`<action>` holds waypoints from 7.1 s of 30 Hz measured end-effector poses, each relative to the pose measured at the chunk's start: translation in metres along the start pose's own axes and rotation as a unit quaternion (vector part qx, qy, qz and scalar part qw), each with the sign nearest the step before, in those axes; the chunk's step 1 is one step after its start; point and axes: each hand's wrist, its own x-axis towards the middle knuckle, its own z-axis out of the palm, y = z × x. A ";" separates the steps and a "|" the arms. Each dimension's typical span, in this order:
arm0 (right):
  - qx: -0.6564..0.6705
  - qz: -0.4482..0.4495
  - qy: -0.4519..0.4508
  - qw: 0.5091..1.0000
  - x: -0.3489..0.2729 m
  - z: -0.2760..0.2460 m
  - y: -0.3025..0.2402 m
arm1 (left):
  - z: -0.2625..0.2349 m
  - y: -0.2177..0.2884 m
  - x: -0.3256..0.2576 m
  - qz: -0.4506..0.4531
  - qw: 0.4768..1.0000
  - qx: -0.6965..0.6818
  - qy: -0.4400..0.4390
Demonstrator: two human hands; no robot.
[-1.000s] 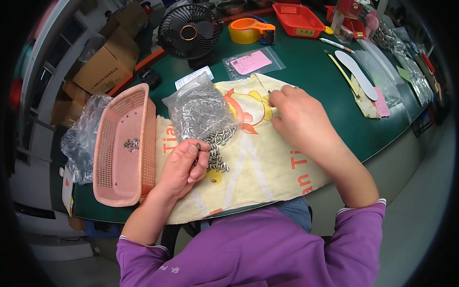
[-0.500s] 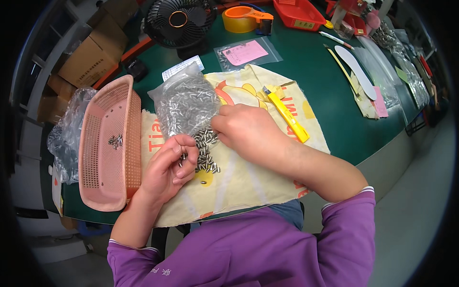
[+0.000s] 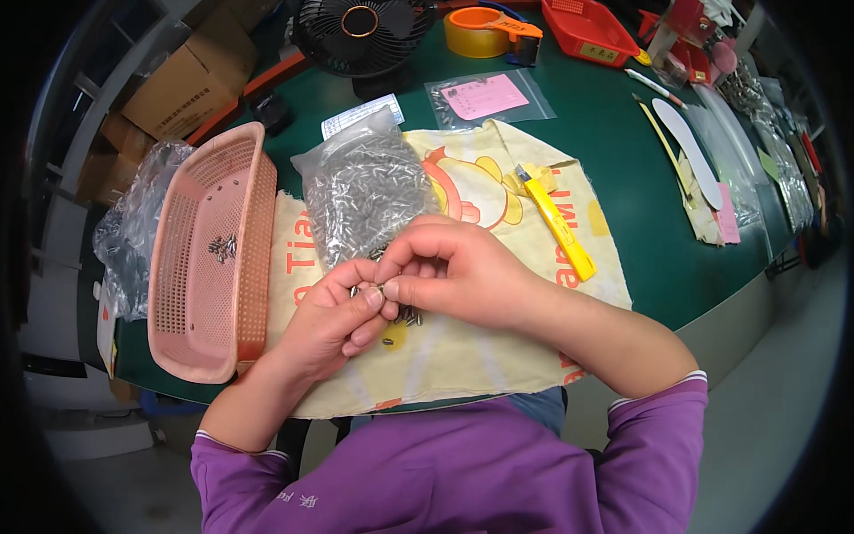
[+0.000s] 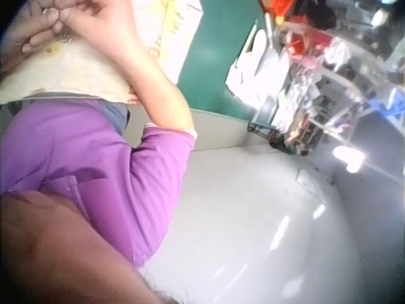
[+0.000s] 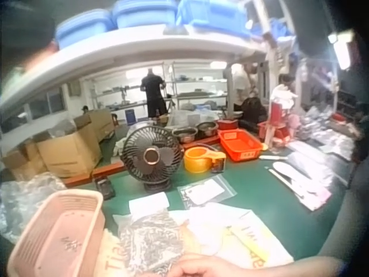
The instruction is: Marking components and sorting small metal hardware clips into a container.
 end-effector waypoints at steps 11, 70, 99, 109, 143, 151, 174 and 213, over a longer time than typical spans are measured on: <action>-0.004 -0.034 0.035 0.999 -0.001 0.002 0.000 | -0.001 0.000 0.000 0.025 0.999 0.022 0.027; -0.650 0.199 0.339 0.651 -0.006 -0.384 0.089 | 0.018 -0.093 -0.073 0.373 0.638 0.607 0.291; -0.807 0.207 -0.108 0.543 -0.024 -0.269 -0.019 | 0.023 -0.081 -0.072 0.356 0.680 0.575 0.286; -0.770 0.183 0.018 0.611 -0.025 -0.312 -0.064 | 0.023 -0.083 -0.070 0.353 0.678 0.575 0.292; -0.507 -0.060 0.652 0.560 -0.011 -0.493 -0.092 | 0.017 -0.087 -0.067 0.366 0.669 0.562 0.319; -0.550 0.025 0.650 0.523 0.004 -0.489 -0.077 | 0.023 -0.077 -0.065 0.349 0.673 0.573 0.311; -0.532 -0.016 0.084 0.842 -0.092 -0.071 -0.038 | 0.024 -0.078 -0.061 0.302 0.692 0.569 0.326; -0.329 0.018 0.183 0.926 -0.182 0.059 -0.011 | 0.071 -0.073 -0.028 0.225 0.682 0.667 0.199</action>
